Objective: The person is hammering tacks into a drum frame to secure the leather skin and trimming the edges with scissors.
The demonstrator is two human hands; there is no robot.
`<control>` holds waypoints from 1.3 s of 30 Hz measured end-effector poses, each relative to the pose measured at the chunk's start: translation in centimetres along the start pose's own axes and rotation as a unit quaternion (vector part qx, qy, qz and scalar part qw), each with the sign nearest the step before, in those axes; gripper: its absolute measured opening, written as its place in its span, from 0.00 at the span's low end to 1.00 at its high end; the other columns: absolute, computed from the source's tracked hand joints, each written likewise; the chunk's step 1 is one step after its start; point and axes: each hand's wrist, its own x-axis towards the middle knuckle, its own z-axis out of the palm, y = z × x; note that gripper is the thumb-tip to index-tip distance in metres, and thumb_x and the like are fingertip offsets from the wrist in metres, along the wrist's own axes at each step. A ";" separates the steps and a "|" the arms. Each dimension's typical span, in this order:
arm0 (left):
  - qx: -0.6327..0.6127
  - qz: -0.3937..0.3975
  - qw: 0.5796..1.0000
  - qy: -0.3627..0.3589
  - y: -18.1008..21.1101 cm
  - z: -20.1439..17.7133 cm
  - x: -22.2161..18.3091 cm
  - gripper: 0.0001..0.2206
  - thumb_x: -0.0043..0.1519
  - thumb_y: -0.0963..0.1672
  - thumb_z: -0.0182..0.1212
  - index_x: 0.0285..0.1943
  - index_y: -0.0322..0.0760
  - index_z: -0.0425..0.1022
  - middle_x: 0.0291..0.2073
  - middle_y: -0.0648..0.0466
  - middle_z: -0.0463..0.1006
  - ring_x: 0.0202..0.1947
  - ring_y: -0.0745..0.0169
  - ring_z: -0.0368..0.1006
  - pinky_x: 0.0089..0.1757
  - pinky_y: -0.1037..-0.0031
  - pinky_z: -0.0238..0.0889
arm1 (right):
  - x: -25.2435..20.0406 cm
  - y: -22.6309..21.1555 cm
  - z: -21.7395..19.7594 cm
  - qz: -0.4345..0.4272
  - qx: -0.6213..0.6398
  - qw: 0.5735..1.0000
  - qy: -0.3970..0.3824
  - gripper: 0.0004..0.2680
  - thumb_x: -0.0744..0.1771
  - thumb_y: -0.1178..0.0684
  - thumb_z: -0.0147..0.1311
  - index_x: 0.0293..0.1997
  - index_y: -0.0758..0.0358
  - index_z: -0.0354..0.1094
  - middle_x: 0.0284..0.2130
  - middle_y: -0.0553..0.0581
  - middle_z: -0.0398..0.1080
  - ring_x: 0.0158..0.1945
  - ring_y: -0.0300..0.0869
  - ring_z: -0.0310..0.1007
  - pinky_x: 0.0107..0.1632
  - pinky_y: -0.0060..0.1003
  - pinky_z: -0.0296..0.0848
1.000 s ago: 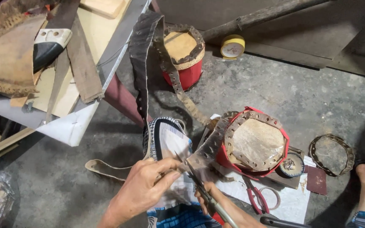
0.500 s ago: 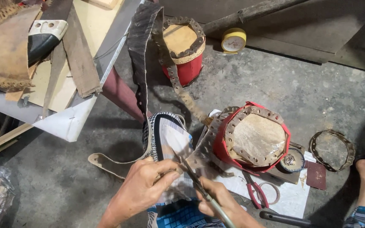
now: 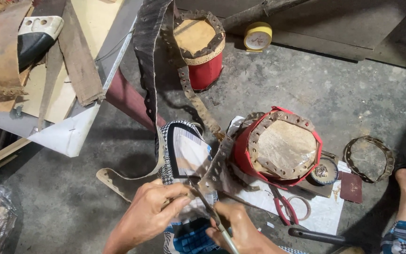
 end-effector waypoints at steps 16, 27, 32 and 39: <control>-0.115 0.018 0.993 0.010 -0.5 0.4 -0.9 0.09 0.52 0.40 0.65 0.37 0.39 0.89 0.14 0.58 0.81 0.14 0.69 0.68 0.21 0.75 0.61 | 1.9 1.5 2.2 -0.096 0.017 0.995 0.018 0.26 0.65 0.22 0.46 0.22 0.59 0.63 0.17 0.48 0.62 0.17 0.35 0.58 0.18 0.31 0.59; -0.063 -0.057 0.996 0.014 -4.0 -0.3 -2.4 0.07 0.52 0.41 0.67 0.34 0.40 0.89 0.15 0.59 0.84 0.15 0.71 0.71 0.21 0.76 0.63 | 1.5 2.7 4.5 -0.098 0.064 0.993 0.001 0.16 0.66 0.44 0.62 0.20 0.61 0.66 0.14 0.50 0.64 0.15 0.37 0.61 0.18 0.30 0.58; 0.145 -0.272 0.948 -0.074 -5.8 -1.7 -2.8 0.07 0.56 0.48 0.61 0.36 0.52 0.86 0.27 0.68 0.92 0.23 0.71 0.80 0.33 0.77 0.72 | 0.4 3.4 3.8 -0.022 -0.013 1.000 -0.014 0.24 0.60 0.25 0.58 0.21 0.59 0.64 0.18 0.50 0.66 0.21 0.39 0.63 0.26 0.34 0.62; 0.447 -0.018 0.878 0.169 -7.6 1.0 -2.1 0.23 0.56 0.52 0.61 0.61 0.50 0.75 0.50 0.60 0.80 0.47 0.60 0.77 0.47 0.67 0.68 | -3.7 2.4 -1.0 0.078 -0.103 0.978 -0.162 0.12 0.64 0.41 0.55 0.31 0.60 0.67 0.31 0.53 0.71 0.37 0.44 0.72 0.41 0.38 0.69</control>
